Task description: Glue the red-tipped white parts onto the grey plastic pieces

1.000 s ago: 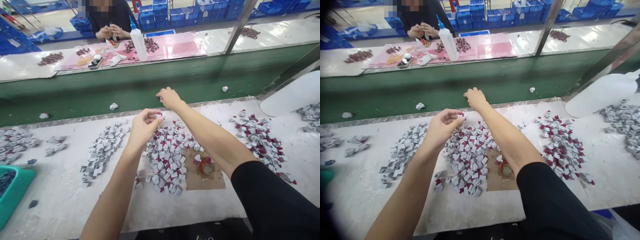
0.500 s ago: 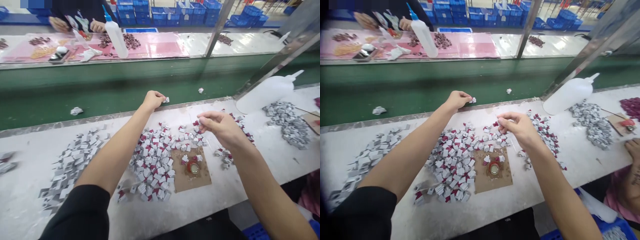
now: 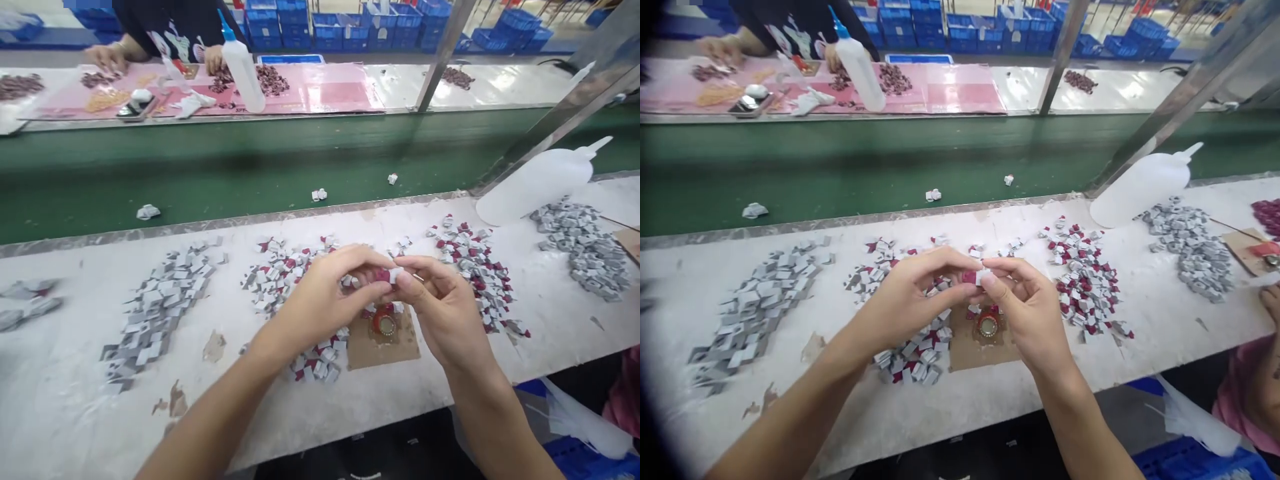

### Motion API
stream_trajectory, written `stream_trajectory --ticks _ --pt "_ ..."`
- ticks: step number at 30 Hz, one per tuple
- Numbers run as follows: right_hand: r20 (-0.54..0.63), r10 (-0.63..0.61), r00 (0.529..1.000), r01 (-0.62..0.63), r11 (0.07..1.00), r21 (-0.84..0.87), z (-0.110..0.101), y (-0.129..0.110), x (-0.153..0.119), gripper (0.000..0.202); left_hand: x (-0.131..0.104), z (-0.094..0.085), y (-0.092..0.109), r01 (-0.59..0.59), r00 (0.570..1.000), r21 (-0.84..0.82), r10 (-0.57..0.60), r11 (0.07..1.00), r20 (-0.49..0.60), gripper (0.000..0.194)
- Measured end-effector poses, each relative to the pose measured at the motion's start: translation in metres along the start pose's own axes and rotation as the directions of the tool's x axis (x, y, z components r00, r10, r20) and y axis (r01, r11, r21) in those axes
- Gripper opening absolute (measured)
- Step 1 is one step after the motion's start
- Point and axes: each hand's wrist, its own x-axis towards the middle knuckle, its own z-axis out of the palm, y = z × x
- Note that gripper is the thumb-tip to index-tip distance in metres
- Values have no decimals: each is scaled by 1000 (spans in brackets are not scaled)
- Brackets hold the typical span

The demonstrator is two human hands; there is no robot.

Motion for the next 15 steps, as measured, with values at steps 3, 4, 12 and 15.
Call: stream_trajectory --ticks 3,4,12,15 --pt "88 -108 990 127 959 -253 1 -3 -16 16 -22 9 -4 112 984 -222 -139 969 -108 12" --pt "135 -178 975 216 907 -361 -1 -4 -21 22 -28 11 -6 168 971 -308 -211 936 -113 14" --pt "396 -307 865 494 656 -571 -9 4 -45 31 -75 34 -4 392 882 -447 -466 804 -67 28" --pt "335 -188 923 356 746 -563 -18 10 -51 24 -91 23 -4 433 868 -222 -470 874 -157 29"
